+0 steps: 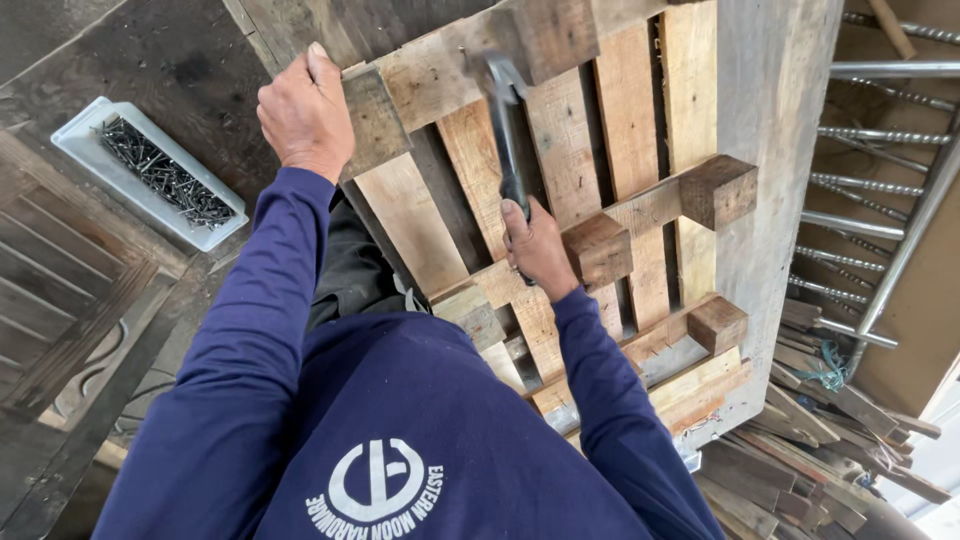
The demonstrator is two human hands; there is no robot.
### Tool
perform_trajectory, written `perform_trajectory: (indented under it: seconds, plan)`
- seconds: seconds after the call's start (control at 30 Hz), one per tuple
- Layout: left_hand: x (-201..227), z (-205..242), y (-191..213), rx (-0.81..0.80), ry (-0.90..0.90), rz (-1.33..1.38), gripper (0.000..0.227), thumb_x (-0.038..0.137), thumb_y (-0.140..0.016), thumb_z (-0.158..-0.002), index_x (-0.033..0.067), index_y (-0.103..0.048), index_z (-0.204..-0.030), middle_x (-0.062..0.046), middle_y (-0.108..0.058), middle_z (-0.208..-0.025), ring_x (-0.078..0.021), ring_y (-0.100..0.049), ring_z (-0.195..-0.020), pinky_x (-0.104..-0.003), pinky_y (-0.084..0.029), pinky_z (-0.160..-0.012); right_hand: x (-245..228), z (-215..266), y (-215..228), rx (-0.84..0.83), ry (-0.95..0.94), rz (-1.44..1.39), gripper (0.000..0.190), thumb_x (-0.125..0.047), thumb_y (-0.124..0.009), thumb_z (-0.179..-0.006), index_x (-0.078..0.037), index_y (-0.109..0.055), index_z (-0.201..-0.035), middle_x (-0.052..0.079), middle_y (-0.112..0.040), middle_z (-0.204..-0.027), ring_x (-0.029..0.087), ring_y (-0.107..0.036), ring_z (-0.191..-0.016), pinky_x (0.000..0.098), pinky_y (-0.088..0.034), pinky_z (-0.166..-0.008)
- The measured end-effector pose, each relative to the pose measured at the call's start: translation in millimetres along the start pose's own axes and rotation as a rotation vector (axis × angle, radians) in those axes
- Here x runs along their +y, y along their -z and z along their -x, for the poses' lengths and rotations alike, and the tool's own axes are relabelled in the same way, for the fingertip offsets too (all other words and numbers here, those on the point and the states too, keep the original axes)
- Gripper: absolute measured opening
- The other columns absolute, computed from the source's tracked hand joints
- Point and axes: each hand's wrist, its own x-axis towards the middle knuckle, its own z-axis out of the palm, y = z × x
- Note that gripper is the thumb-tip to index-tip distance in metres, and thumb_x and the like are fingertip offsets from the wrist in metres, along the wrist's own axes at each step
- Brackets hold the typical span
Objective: The person repairs a wooden pallet by hammering nails into the wooden blocks and slats to secure them.
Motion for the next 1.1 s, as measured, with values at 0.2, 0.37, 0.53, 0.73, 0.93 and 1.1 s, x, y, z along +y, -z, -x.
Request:
perform_trajectory:
  seconds: [0.2,0.37,0.53,0.73,0.93,1.1]
  plan:
    - [3,3,-2,0.043,-0.051,-0.007,0.038,0.034,-0.055,-0.104,0.0074,-0.077,-0.090,-0.025,-0.071,-0.079,-0.0502,-0.066,-0.075,-0.060,-0.051,-0.068,24,13,-25,0.129,0.004,-0.073,0.038,-0.046,-0.060,-0.099,-0.009,-0.054,-0.106,-0.001,-0.053,-0.062,0.007,-0.050,-0.044,0.0249,-0.041,-0.039]
    - [-1,6,-6,0.031,0.026,0.011,0.038,0.036,-0.054,-0.105,0.0076,-0.076,-0.090,-0.025,-0.072,-0.083,-0.0501,-0.066,-0.079,-0.060,-0.051,-0.071,-35,7,-2,0.026,-0.104,0.160,0.048,-0.051,-0.057,-0.102,-0.003,-0.056,-0.104,0.000,-0.058,-0.065,0.007,-0.055,-0.046,0.0245,-0.048,-0.039]
    - [0,0,-9,0.069,0.019,-0.003,0.037,0.036,-0.056,-0.103,0.0077,-0.075,-0.087,-0.024,-0.071,-0.079,-0.0491,-0.067,-0.075,-0.059,-0.052,-0.066,-115,39,16,-0.058,0.491,0.052,0.055,-0.053,-0.060,-0.106,-0.002,-0.055,-0.124,0.003,-0.057,-0.071,0.010,-0.054,-0.053,0.0260,-0.048,-0.045]
    - [0,2,-6,0.017,0.075,0.049,0.039,0.037,-0.055,-0.104,0.0077,-0.071,-0.085,-0.021,-0.072,-0.078,-0.0455,-0.069,-0.076,-0.057,-0.054,-0.069,-136,-4,16,-0.266,0.155,0.529,0.051,-0.052,-0.047,-0.106,-0.004,-0.052,-0.123,0.000,-0.056,-0.065,0.010,-0.054,-0.046,0.0254,-0.049,-0.040]
    - [6,2,-6,0.054,0.040,-0.041,0.036,0.037,-0.056,-0.101,0.0099,-0.074,-0.085,-0.021,-0.071,-0.075,-0.0476,-0.066,-0.071,-0.058,-0.051,-0.064,-151,22,38,-0.341,-0.142,0.520,0.042,-0.043,-0.049,-0.104,-0.002,-0.057,-0.103,0.001,-0.052,-0.058,0.010,-0.053,-0.044,0.0265,-0.045,-0.038]
    - [3,1,-8,0.056,0.040,0.058,0.037,0.037,-0.052,-0.105,0.0093,-0.073,-0.090,-0.021,-0.072,-0.078,-0.0456,-0.069,-0.076,-0.057,-0.053,-0.068,-60,34,26,-0.131,0.229,-0.083,0.037,-0.041,-0.058,-0.104,-0.005,-0.054,-0.108,0.001,-0.059,-0.072,0.011,-0.057,-0.054,0.0263,-0.046,-0.044]
